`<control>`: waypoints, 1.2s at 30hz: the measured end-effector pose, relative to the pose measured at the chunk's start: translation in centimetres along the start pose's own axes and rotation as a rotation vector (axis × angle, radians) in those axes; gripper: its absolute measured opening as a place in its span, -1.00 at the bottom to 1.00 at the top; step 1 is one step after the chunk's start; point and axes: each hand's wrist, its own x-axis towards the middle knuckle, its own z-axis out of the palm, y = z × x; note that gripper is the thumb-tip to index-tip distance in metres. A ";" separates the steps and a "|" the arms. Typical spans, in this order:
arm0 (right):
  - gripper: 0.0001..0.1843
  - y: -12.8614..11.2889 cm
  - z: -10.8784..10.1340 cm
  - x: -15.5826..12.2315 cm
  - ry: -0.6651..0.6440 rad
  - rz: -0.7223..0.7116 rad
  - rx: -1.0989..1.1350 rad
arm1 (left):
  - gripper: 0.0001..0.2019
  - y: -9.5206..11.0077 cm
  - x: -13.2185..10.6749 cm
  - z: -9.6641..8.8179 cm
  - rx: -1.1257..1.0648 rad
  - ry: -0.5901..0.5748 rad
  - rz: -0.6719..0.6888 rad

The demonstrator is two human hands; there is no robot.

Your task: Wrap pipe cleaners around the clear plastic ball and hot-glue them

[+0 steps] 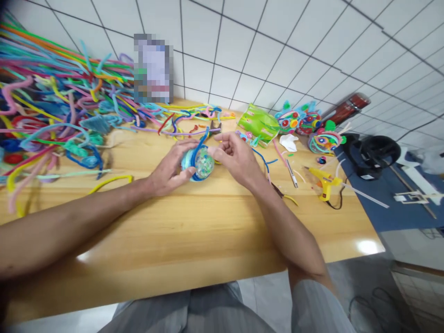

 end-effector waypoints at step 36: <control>-0.64 1.6 3.1 1.9 -0.100 0.060 0.188 | -0.51 0.8 -0.1 0.3 -0.033 0.000 -0.007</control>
